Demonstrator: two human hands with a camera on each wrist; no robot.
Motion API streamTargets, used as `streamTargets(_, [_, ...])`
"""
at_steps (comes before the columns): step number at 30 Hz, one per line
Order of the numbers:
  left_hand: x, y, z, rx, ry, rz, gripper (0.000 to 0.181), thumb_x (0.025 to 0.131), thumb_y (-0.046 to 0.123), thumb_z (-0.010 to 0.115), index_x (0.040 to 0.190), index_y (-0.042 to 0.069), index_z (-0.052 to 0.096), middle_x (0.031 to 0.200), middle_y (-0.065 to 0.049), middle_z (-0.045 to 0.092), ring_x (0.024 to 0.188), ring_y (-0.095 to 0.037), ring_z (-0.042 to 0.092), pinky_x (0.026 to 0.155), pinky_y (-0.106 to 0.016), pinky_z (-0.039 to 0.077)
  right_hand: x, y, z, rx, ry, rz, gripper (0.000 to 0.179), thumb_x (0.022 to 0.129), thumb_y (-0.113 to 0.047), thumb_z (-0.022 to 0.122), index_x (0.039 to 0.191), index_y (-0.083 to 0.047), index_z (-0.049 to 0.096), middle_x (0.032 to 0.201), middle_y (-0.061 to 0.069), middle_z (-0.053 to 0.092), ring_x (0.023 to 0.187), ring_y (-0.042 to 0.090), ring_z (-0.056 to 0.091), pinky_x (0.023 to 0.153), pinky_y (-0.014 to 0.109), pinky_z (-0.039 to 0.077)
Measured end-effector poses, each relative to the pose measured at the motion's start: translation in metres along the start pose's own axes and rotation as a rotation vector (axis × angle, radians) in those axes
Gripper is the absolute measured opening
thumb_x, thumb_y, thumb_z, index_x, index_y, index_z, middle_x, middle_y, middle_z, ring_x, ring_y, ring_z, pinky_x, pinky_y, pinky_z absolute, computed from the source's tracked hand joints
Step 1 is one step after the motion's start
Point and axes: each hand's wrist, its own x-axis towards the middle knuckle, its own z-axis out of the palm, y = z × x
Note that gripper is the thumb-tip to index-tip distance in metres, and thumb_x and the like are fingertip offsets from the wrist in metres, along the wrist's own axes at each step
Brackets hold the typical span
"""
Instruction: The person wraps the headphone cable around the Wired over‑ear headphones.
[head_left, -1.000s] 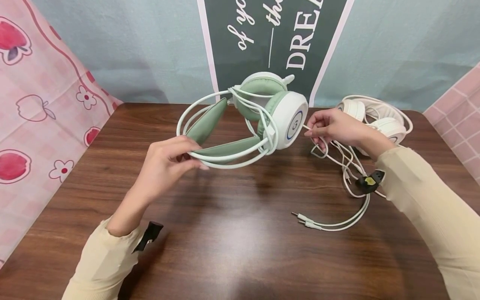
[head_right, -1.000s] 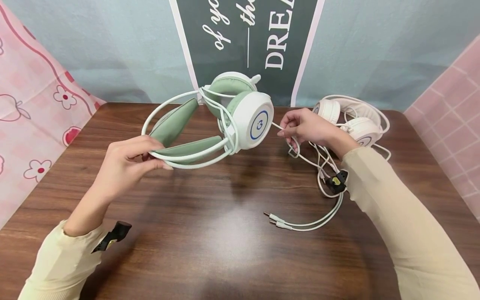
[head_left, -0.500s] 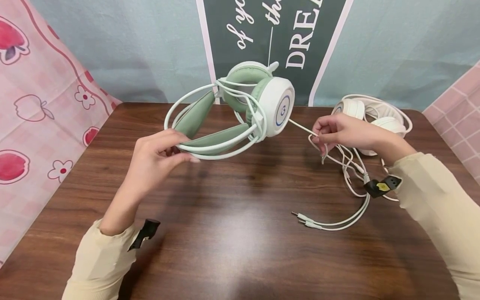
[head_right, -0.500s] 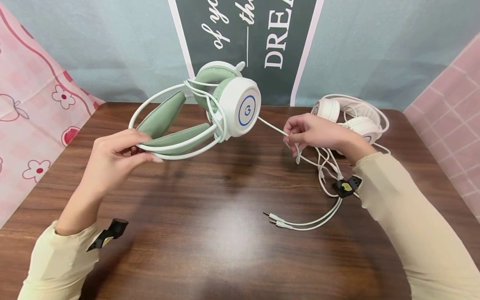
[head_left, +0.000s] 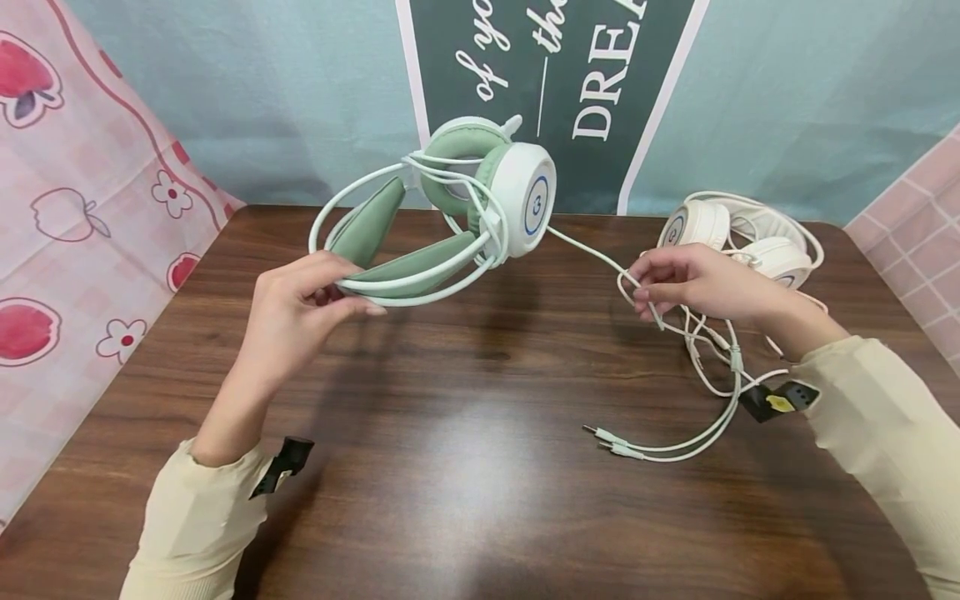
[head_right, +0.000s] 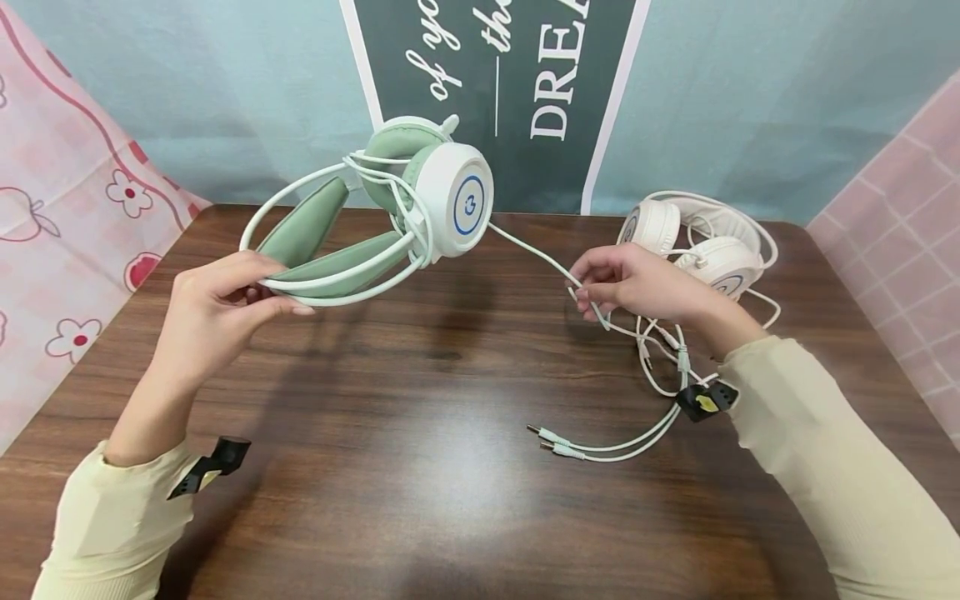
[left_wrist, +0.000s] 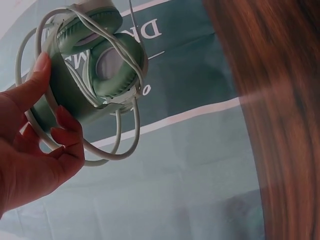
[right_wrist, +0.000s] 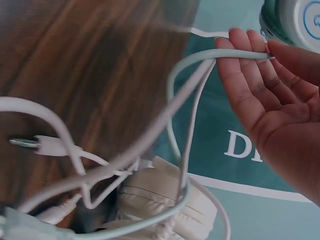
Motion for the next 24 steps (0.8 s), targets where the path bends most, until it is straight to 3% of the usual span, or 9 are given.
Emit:
streamTargets(6, [0.001, -0.001, 0.003, -0.027, 0.024, -0.085, 0.024, 0.056, -0.003, 0.082, 0.077, 0.002, 0.069, 0.071, -0.002, 0.061, 0.056, -0.001, 0.044, 0.053, -0.014, 0.036, -0.004, 0.005, 0.011, -0.060, 0.039, 0.063, 0.023, 0.087, 0.010, 0.049, 0.109, 0.018, 0.051, 0.081, 0.015, 0.064, 0.069, 0.014, 0.064, 0.062, 0.030, 0.053])
streamTargets(9, [0.002, -0.001, 0.005, -0.061, 0.037, -0.130, 0.024, 0.058, -0.003, 0.082, 0.079, 0.001, 0.070, 0.072, 0.001, 0.060, 0.057, -0.003, 0.047, 0.054, -0.014, 0.039, -0.004, 0.007, 0.016, -0.101, 0.007, 0.081, 0.024, 0.087, 0.008, 0.050, 0.110, 0.016, 0.053, 0.084, 0.019, 0.063, 0.069, 0.015, 0.064, 0.063, 0.030, 0.053])
streamTargets(14, [0.005, 0.000, 0.009, -0.114, 0.076, -0.185, 0.024, 0.060, -0.004, 0.081, 0.081, -0.001, 0.070, 0.071, 0.003, 0.058, 0.057, -0.005, 0.045, 0.053, -0.016, 0.036, -0.003, 0.010, 0.024, -0.143, -0.056, 0.045, 0.026, 0.086, 0.006, 0.053, 0.111, 0.013, 0.056, 0.083, 0.013, 0.063, 0.071, 0.016, 0.064, 0.064, 0.030, 0.052])
streamTargets(20, [0.009, 0.003, 0.019, -0.042, 0.070, -0.146, 0.025, 0.059, 0.000, 0.082, 0.080, -0.001, 0.070, 0.074, -0.006, 0.063, 0.058, -0.002, 0.047, 0.054, -0.014, 0.039, -0.002, 0.010, 0.030, -0.236, -0.123, -0.134, 0.030, 0.084, 0.008, 0.056, 0.113, 0.010, 0.057, 0.083, 0.007, 0.062, 0.071, 0.012, 0.061, 0.062, 0.026, 0.050])
streamTargets(24, [0.011, 0.005, 0.028, 0.048, 0.030, -0.088, 0.024, 0.059, 0.007, 0.083, 0.080, 0.002, 0.070, 0.074, -0.006, 0.064, 0.058, -0.006, 0.047, 0.054, -0.014, 0.037, -0.001, 0.009, 0.033, -0.250, -0.157, -0.181, 0.030, 0.085, 0.008, 0.055, 0.115, 0.011, 0.056, 0.082, 0.005, 0.062, 0.070, 0.011, 0.061, 0.061, 0.026, 0.051])
